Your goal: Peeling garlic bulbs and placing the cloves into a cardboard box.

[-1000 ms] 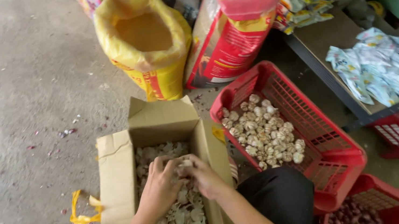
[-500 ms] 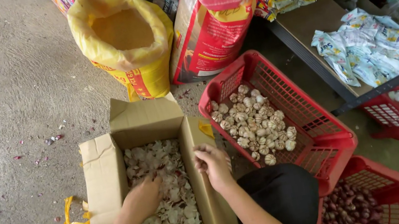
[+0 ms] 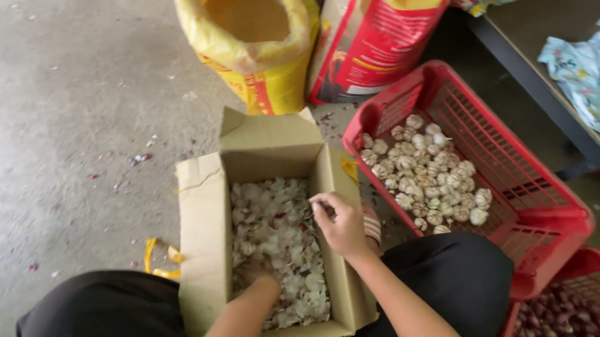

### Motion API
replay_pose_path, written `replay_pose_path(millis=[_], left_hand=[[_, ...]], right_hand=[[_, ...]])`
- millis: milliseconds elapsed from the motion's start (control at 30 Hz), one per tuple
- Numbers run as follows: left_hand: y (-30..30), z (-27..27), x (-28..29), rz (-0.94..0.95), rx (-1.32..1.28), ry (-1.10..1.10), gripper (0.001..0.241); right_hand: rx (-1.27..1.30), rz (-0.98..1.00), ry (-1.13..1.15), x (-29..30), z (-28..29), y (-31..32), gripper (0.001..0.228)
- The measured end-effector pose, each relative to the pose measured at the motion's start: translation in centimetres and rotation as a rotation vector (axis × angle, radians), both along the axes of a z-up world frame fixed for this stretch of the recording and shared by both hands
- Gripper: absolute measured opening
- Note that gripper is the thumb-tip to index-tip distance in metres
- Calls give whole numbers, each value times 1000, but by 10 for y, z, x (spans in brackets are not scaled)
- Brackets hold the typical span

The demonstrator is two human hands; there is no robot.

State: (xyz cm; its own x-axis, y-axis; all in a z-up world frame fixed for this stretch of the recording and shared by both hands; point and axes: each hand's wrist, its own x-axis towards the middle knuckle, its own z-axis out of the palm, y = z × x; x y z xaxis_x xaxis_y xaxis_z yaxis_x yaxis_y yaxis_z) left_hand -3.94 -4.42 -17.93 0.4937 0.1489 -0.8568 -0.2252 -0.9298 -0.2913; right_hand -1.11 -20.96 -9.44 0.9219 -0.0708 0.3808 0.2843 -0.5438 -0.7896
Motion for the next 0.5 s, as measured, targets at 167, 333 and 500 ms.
replay_pose_path(millis=[167, 333, 500], left_hand=[[-14, -46, -13, 166, -128, -227, 66], [-9, -97, -25, 30, -170, -230, 85], [-14, -121, -25, -274, -148, -251, 68]], right_hand=[[26, -50, 25, -7, 7, 3, 11], [22, -59, 29, -3, 6, 4, 11], [2, -84, -21, -1, 5, 4, 10]])
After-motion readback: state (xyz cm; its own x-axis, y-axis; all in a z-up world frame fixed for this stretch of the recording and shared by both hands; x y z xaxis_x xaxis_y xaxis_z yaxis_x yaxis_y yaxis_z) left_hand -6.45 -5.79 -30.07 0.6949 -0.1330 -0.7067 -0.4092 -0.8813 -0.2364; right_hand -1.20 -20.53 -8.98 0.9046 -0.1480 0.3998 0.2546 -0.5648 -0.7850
